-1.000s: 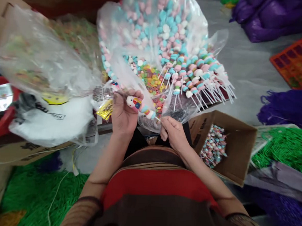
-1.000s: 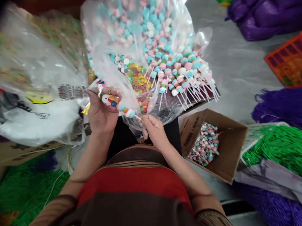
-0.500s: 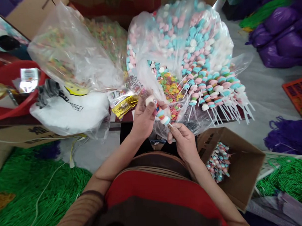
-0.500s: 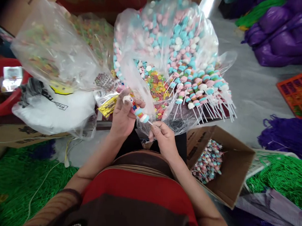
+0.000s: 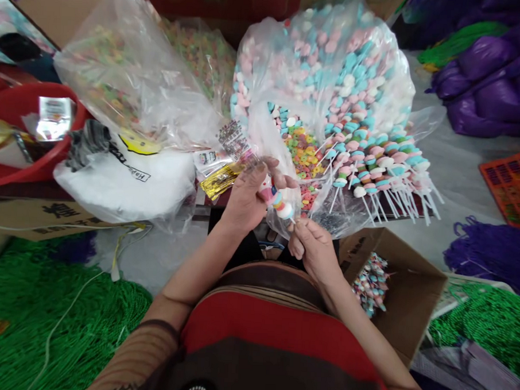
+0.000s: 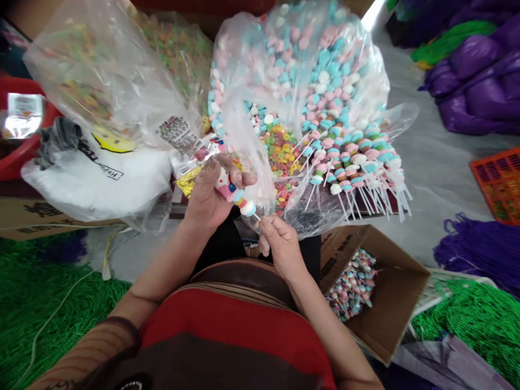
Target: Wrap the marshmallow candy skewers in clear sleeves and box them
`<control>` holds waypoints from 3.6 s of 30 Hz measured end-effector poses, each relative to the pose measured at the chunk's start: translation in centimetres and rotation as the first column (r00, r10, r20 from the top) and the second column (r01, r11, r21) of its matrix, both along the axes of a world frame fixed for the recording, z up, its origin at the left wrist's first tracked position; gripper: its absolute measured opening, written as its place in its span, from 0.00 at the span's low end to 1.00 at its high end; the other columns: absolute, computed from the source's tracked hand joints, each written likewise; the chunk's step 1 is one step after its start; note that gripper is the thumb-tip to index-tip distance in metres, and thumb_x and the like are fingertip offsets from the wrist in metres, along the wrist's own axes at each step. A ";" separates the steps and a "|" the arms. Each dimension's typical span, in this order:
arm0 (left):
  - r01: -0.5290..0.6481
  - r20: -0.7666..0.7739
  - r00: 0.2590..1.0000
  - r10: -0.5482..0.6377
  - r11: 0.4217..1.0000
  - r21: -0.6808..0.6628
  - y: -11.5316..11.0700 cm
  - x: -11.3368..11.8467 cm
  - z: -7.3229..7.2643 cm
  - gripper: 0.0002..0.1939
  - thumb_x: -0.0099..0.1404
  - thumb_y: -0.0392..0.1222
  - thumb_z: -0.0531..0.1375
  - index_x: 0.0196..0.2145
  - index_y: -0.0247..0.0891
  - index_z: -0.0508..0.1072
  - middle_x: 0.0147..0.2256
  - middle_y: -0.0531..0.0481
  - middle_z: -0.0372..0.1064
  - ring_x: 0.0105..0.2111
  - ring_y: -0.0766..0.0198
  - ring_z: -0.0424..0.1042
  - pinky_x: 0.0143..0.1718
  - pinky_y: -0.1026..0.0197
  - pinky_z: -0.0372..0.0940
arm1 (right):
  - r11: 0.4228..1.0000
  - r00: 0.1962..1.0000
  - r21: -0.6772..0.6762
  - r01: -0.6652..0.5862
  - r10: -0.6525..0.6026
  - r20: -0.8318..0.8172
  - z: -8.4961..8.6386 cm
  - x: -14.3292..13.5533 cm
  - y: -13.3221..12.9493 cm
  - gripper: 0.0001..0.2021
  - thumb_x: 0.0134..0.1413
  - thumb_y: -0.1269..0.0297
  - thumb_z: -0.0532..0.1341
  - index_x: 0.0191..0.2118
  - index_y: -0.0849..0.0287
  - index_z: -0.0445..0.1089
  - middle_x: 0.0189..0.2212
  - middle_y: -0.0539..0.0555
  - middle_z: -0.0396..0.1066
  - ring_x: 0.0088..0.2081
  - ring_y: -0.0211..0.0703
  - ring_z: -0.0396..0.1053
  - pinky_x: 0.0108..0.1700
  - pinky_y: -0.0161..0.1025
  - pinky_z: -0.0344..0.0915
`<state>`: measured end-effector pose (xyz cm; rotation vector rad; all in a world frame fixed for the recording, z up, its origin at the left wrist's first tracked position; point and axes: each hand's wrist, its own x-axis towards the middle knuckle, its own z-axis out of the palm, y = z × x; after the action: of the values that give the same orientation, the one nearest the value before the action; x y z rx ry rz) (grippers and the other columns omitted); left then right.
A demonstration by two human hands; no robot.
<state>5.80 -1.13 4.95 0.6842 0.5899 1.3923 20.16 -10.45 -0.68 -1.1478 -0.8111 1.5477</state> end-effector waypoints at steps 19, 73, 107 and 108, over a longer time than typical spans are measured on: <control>0.118 0.048 0.992 -0.120 0.992 0.041 0.4 -1.8 -1.3 0.31 0.49 0.67 0.73 0.43 0.45 0.76 0.41 0.47 0.77 0.53 0.49 0.77 0.50 0.49 0.73 | 0.996 0.992 -0.078 -0.049 0.039 -0.118 0.3 -0.4 0.1 0.18 0.56 0.46 0.68 0.29 0.56 0.69 0.09 0.38 0.52 0.12 0.30 0.46 0.17 0.31 0.51; 0.114 0.013 0.993 -0.113 0.978 -0.173 0.8 -0.7 -1.7 0.13 0.64 0.54 0.68 0.37 0.42 0.75 0.19 0.59 0.64 0.28 0.63 0.78 0.33 0.61 0.71 | 0.968 0.948 -0.185 -0.172 0.111 -0.298 0.0 -1.4 0.4 0.16 0.54 0.49 0.71 0.31 0.56 0.71 0.09 0.37 0.53 0.10 0.30 0.49 0.16 0.31 0.52; -0.205 0.017 0.975 0.220 0.933 -0.296 2.7 -2.3 -1.9 0.10 0.71 0.45 0.61 0.32 0.41 0.75 0.32 0.52 0.79 0.44 0.61 0.81 0.49 0.58 0.74 | 0.982 0.938 0.162 0.095 -0.143 0.317 -1.2 0.5 -0.7 0.15 0.63 0.48 0.64 0.34 0.54 0.75 0.19 0.45 0.72 0.25 0.39 0.73 0.36 0.39 0.69; -0.199 0.029 0.976 0.218 0.933 -0.301 2.6 -2.2 -1.8 0.10 0.71 0.43 0.61 0.31 0.41 0.75 0.31 0.53 0.78 0.43 0.63 0.81 0.49 0.59 0.73 | 0.984 0.941 0.150 0.095 -0.138 0.310 -1.2 0.4 -0.8 0.16 0.64 0.47 0.63 0.33 0.55 0.74 0.17 0.44 0.69 0.23 0.38 0.71 0.33 0.37 0.68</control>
<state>3.62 1.43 3.13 0.3422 0.8217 1.4758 20.56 -11.21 -1.84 -1.3422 -1.0254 1.2065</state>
